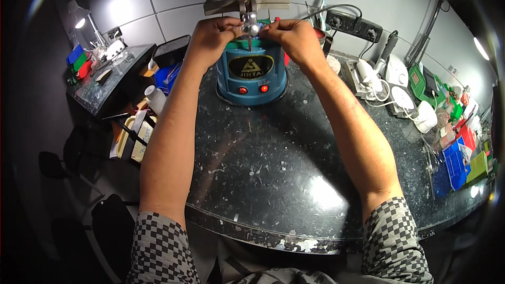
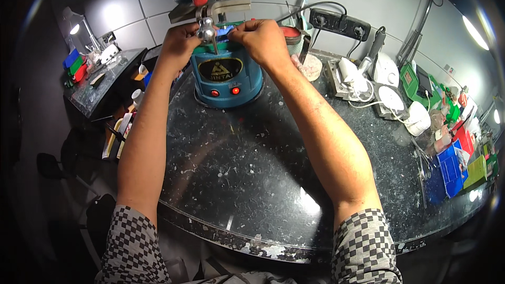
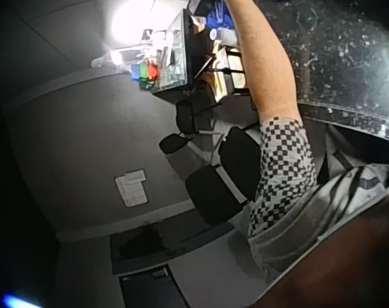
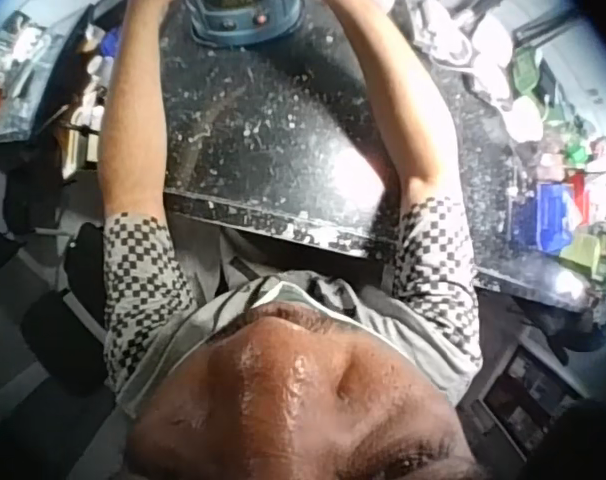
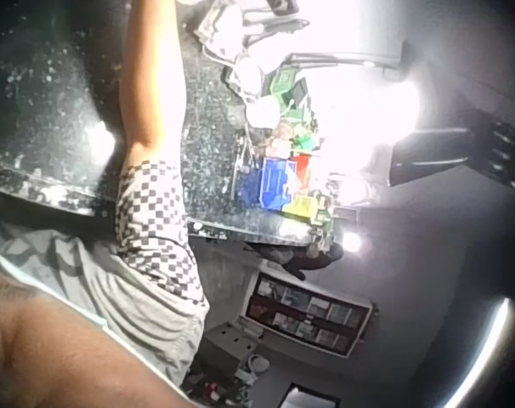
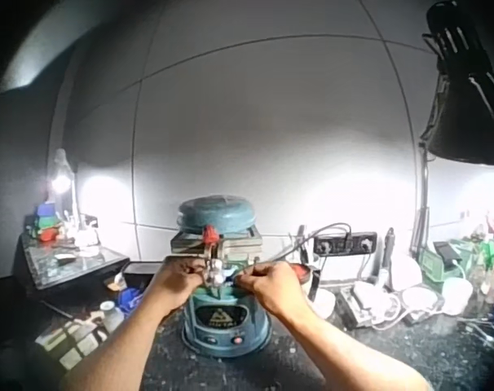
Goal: The person operates a dental drilling machine by turning the power switches, adjusting the speed dial, and checking the small drill bit or component at the top of the machine.
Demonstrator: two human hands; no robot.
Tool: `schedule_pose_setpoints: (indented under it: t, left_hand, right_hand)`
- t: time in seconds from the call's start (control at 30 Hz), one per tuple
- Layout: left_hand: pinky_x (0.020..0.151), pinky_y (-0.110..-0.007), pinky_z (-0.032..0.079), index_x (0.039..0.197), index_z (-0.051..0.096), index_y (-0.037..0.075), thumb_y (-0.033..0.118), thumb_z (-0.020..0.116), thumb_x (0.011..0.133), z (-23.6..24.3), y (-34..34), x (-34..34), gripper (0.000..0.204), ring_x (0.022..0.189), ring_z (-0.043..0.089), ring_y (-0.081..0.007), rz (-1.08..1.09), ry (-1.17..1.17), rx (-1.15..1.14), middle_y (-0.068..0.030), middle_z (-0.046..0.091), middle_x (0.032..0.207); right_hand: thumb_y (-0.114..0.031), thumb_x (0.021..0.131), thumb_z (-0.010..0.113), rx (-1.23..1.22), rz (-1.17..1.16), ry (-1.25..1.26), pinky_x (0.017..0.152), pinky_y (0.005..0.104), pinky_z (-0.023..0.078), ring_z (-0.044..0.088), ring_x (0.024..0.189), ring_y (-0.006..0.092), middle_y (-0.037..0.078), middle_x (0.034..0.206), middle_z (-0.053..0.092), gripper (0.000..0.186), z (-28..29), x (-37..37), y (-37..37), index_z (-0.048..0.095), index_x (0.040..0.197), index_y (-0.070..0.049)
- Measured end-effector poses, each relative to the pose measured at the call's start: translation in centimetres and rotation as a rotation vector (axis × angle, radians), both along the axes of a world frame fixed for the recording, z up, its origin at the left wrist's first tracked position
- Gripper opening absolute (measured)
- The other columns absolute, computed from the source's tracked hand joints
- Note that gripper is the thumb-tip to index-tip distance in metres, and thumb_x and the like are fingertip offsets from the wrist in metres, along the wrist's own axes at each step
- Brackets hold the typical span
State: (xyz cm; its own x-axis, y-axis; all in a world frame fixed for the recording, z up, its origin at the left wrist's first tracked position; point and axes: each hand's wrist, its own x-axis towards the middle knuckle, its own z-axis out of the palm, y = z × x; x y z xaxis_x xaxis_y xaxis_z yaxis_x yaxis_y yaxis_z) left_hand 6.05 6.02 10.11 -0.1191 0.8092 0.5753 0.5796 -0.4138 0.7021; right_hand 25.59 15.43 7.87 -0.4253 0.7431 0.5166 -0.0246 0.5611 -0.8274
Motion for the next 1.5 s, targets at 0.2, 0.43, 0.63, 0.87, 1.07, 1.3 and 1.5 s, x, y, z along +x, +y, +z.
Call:
schedule_pose_setpoints:
  t: [0.2, 0.43, 0.63, 0.87, 1.07, 1.3, 1.5]
  left_hand:
    - [0.084, -0.024, 0.053, 0.111, 0.074, -0.002, 0.011, 0.07, 0.092, 0.3, -0.4, 0.4, 0.024, 0.089, 0.071, -0.0113, 0.076, 0.015, -0.04, -0.009, 0.077, 0.096]
    - [0.084, -0.025, 0.054, 0.111, 0.074, -0.002, 0.011, 0.07, 0.092, 0.4, -0.2, 0.4, 0.024, 0.09, 0.071, -0.012, 0.059, 0.019, -0.035, -0.0096, 0.078, 0.097]
    - [0.085, -0.025, 0.054, 0.111, 0.075, -0.002, 0.01, 0.068, 0.092, 0.3, -0.1, 0.4, 0.023, 0.09, 0.071, -0.0128, 0.062, 0.001, -0.01, -0.0099, 0.078, 0.097]
    - [0.084, -0.025, 0.053, 0.111, 0.075, -0.001, 0.01, 0.069, 0.092, 0.3, -0.1, 0.1, 0.023, 0.09, 0.07, -0.0121, 0.057, 0.003, -0.033, -0.0089, 0.077, 0.098]
    - [0.085, -0.025, 0.053, 0.112, 0.075, -0.001, 0.01, 0.069, 0.092, 0.7, -0.5, 0.5, 0.023, 0.09, 0.069, -0.0113, 0.08, 0.021, -0.051, -0.0079, 0.077, 0.097]
    - [0.084, -0.025, 0.053, 0.112, 0.074, -0.002, 0.008, 0.068, 0.092, 0.1, 0.1, 0.2, 0.023, 0.09, 0.069, -0.0112, 0.057, -0.026, -0.028, -0.0074, 0.077, 0.096]
    - [0.081, -0.024, 0.052, 0.112, 0.074, -0.003, 0.008, 0.069, 0.091, -0.5, 0.8, -0.7, 0.023, 0.086, 0.067, -0.0095, -0.003, -0.074, 0.013, -0.0063, 0.075, 0.092]
  right_hand:
    - [-0.025, 0.087, 0.076, 0.094, -0.078, -0.111, 0.077, 0.0326, 0.054, 0.071, 0.079, 0.0163, 0.011, 0.084, 0.077, 0.025, 0.5, 0.4, -0.6, 0.079, 0.097, -0.002]
    - [-0.026, 0.089, 0.074, 0.107, -0.037, -0.126, 0.08, 0.0322, 0.055, 0.072, 0.082, 0.0162, 0.011, 0.087, 0.077, 0.027, 1.4, 1.3, -0.8, 0.079, 0.1, -0.002]
    - [-0.029, 0.089, 0.069, 0.202, -0.125, -0.236, 0.085, 0.0348, 0.055, 0.074, 0.088, 0.0218, 0.014, 0.091, 0.077, 0.032, 2.1, 1.8, -1.2, 0.079, 0.104, -0.003]
    - [-0.032, 0.089, 0.068, 0.239, -0.062, -0.265, 0.088, 0.0363, 0.056, 0.074, 0.094, 0.0259, 0.016, 0.096, 0.077, 0.035, 2.0, 1.9, -0.9, 0.078, 0.107, -0.004]
    - [-0.027, 0.093, 0.064, 0.324, -0.045, -0.351, 0.092, 0.036, 0.053, 0.071, 0.099, 0.0251, 0.016, 0.104, 0.073, 0.032, 2.2, 2.0, -1.3, 0.076, 0.112, -0.005]
    - [-0.023, 0.097, 0.057, 0.365, -0.019, -0.359, 0.094, 0.0355, 0.051, 0.068, 0.103, 0.0245, 0.013, 0.109, 0.069, 0.029, 1.8, 2.4, -0.2, 0.075, 0.114, -0.007]
    - [-0.032, 0.093, 0.058, 0.559, -0.104, -0.418, 0.093, 0.0436, 0.053, 0.068, 0.104, 0.0356, 0.016, 0.112, 0.069, 0.033, 2.0, 2.3, -1.2, 0.076, 0.113, -0.012]
